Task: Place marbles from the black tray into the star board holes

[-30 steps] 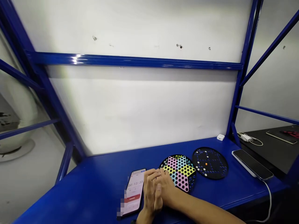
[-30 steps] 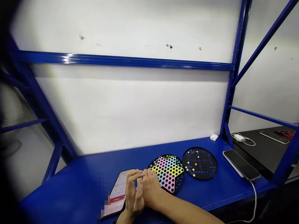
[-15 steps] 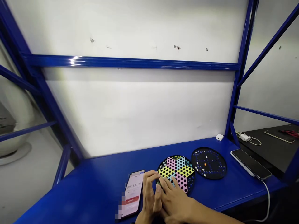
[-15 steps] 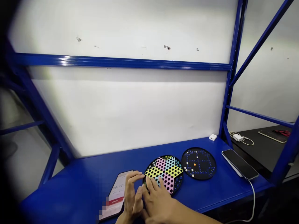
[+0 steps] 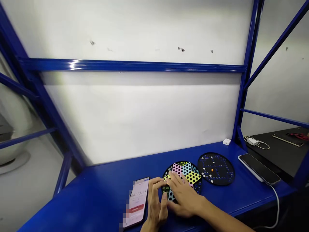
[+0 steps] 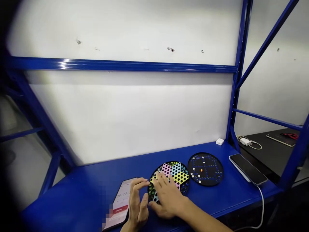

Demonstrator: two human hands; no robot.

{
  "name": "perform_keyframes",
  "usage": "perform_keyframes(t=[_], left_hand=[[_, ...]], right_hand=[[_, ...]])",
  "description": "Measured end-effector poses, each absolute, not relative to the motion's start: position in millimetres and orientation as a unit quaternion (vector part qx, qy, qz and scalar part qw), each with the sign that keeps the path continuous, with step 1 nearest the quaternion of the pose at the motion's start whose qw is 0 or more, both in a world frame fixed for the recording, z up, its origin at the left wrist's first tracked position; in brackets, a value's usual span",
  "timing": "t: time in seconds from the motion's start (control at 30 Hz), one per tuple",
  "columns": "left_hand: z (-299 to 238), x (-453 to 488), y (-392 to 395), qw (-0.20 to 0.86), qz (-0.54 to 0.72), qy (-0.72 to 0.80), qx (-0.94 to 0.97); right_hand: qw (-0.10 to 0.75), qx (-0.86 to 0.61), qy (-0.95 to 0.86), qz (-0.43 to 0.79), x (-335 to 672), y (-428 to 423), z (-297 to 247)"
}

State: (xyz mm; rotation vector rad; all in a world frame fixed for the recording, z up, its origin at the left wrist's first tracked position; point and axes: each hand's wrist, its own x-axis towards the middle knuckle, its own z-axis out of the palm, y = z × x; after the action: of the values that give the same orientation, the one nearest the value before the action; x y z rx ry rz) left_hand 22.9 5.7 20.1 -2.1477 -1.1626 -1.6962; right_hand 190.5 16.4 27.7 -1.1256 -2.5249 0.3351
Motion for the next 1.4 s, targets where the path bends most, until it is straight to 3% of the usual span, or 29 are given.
perform_keyframes(t=[0.17, 0.3, 0.5, 0.67, 0.83, 1.03, 1.2, 1.4], left_hand=[[19, 25, 7, 0.062, -0.563, -0.398, -0.722], [19, 27, 7, 0.059, -0.573, -0.385, -0.721], [20, 27, 6, 0.054, -0.574, -0.384, -0.721], [19, 25, 7, 0.075, -0.579, -0.376, -0.719], [18, 23, 6, 0.101, -0.585, -0.372, -0.714], [20, 24, 6, 0.096, -0.591, -0.366, -0.713], [21, 25, 5, 0.087, -0.592, -0.366, -0.713], [20, 26, 5, 0.078, -0.588, -0.375, -0.712]], right_hand=[[0.154, -0.608, -0.778, 0.039, 284, 37, 35], [0.111, -0.667, -0.737, 0.020, 337, 47, 23], [0.196, -0.657, -0.726, 0.051, 336, 51, 18], [0.291, -0.538, -0.778, 0.146, 263, 41, 41], [0.250, -0.424, -0.857, 0.149, 173, 39, 47], [0.151, -0.422, -0.892, 0.064, 151, 60, 38], [0.208, -0.394, -0.888, 0.112, 174, 49, 35], [0.271, -0.527, -0.799, 0.101, 251, 31, 48]])
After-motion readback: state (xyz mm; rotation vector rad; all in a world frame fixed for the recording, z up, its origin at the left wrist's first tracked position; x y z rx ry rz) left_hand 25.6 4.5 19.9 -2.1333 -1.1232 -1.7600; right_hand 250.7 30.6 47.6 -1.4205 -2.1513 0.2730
